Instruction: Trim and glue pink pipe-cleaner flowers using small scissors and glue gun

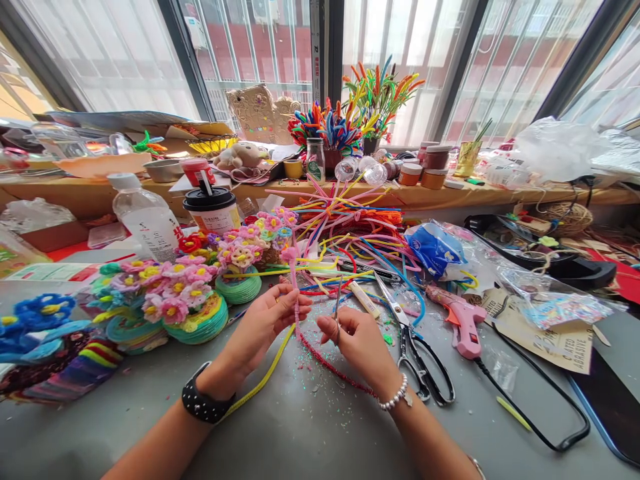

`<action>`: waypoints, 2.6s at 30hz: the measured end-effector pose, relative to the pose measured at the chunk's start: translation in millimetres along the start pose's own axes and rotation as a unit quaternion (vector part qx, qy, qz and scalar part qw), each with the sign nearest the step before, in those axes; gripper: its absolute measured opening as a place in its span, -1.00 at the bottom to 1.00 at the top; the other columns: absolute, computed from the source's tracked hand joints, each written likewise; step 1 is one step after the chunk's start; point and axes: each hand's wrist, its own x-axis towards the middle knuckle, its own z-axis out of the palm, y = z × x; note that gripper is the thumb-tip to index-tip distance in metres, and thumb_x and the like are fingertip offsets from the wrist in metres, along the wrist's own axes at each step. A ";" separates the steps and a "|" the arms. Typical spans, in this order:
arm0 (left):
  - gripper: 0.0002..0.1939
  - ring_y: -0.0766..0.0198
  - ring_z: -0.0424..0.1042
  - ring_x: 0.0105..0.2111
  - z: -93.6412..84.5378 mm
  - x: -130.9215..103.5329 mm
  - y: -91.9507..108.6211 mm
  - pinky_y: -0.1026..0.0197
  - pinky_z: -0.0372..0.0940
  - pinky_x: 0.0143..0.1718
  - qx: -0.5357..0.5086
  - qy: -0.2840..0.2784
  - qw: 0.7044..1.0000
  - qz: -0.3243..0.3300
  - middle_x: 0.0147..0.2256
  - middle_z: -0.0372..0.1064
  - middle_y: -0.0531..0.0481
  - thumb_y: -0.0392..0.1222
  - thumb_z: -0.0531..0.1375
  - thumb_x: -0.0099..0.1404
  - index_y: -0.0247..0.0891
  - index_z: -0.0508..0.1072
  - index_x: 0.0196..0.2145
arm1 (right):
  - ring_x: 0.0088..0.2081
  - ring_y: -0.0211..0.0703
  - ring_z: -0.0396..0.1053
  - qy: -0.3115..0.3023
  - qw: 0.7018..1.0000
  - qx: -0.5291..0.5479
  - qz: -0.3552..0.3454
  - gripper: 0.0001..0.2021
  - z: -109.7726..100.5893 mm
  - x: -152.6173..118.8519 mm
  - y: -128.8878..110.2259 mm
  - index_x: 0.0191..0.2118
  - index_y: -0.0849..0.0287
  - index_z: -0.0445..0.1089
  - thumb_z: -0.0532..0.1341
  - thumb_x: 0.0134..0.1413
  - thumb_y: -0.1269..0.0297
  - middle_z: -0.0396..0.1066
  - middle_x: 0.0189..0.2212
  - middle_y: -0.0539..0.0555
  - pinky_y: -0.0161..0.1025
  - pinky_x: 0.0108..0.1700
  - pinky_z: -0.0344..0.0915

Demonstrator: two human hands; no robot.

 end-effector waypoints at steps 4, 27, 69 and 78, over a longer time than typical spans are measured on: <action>-0.84 0.41 0.39 -0.51 -1.9 0.9 0.1 0.33 0.26 -0.36 -0.033 -0.003 0.999 -0.008 -0.47 0.43 0.03 -0.25 0.18 0.07 -0.31 0.31 -0.35 | -0.58 -0.32 0.10 -0.021 0.999 0.036 0.006 -0.57 2.1 -1.6 -2.4 -0.53 0.20 0.36 0.04 -0.03 -0.09 0.29 -0.52 0.01 -0.33 -0.48 0.08; -0.93 0.42 0.32 -0.41 -4.4 -1.2 -0.6 0.38 0.23 -0.33 -0.070 -0.016 0.996 0.048 -0.44 0.39 0.04 -0.26 0.25 -0.01 -0.30 0.48 -0.48 | -0.52 -0.28 0.15 -0.092 0.994 0.026 -0.050 -0.42 9.0 -5.2 -7.7 -0.48 0.21 0.33 -0.11 -0.07 -0.25 0.27 -0.50 0.01 -0.31 -0.45 0.12; -0.89 0.47 0.27 -0.48 -5.0 -0.3 0.9 0.41 0.16 -0.42 -0.148 0.001 0.987 0.066 -0.46 0.36 0.08 -0.30 0.25 -0.01 -0.29 0.42 -0.44 | -0.56 -0.30 0.12 -0.093 0.984 -0.081 -0.130 -0.42 20.9 -7.3 -9.8 -0.76 0.21 0.17 0.02 -0.23 -0.28 0.17 -0.66 -0.01 -0.33 -0.50 0.06; -0.87 0.48 0.30 -0.46 -1.9 -1.0 2.0 0.40 0.14 -0.40 -0.154 -0.023 0.985 0.079 -0.47 0.35 0.15 -0.37 0.23 0.01 -0.26 0.39 -0.42 | -0.59 -0.33 0.05 -0.113 0.986 -0.049 -0.113 -0.39 21.8 -9.5 -10.8 -0.76 0.22 0.14 -0.02 -0.26 -0.33 0.10 -0.67 -0.04 -0.34 -0.55 0.00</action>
